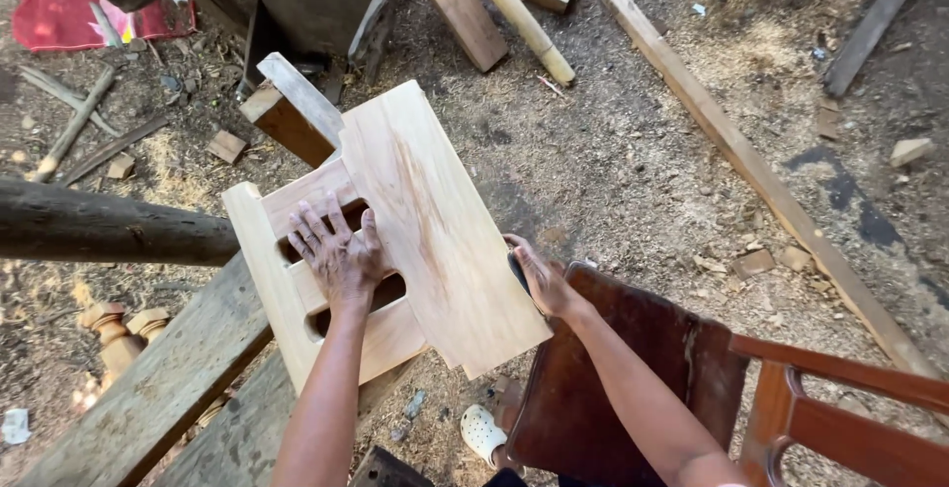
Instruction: The person sands a wooden piece with cutouts using a sanding block. They work on the top surface and edges, then flip the piece to sand the underside and edges before placing it on a stack.
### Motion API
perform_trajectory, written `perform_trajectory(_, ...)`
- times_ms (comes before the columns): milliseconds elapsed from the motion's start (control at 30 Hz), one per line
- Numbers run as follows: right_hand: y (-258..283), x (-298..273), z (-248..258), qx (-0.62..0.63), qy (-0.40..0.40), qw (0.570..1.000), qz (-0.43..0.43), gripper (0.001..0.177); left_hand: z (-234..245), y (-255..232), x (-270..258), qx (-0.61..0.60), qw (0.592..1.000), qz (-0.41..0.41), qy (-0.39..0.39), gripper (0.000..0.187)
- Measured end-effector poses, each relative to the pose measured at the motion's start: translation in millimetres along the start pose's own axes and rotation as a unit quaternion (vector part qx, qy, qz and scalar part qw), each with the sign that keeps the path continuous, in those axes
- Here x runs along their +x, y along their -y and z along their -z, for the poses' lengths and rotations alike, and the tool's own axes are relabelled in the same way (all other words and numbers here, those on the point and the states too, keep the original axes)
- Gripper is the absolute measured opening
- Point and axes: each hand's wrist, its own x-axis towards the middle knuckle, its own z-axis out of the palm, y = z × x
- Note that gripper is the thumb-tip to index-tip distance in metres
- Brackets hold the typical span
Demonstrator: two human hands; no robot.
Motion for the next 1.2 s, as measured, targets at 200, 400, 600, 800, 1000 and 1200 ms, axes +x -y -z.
perform_trajectory(200,-23,110,6,-0.004,-0.008,0.998,0.054,0.08,4,-4,0,-0.005,1.0,0.028,0.009,0.077)
perform_trajectory(400,14,-20,-5,0.157,0.02,0.987,-0.038,0.095,1,-2,-2,-0.02,1.0,0.016,0.011,0.079)
perform_trajectory(600,22,46,2,0.129,0.011,0.99,-0.061,0.086,1,-4,-2,-0.015,1.0,0.021,0.003,0.078)
perform_trajectory(800,-85,188,9,-0.326,-0.02,0.938,0.115,0.073,11,-13,-5,-0.039,0.999,0.025,-0.003,0.078)
perform_trajectory(1000,6,-50,-10,0.05,0.022,0.991,-0.124,0.083,9,-7,-2,-0.022,1.0,0.013,-0.003,0.079)
perform_trajectory(1200,36,76,4,-0.018,0.003,0.998,-0.068,0.074,3,-4,3,-0.011,1.0,0.024,-0.001,0.078)
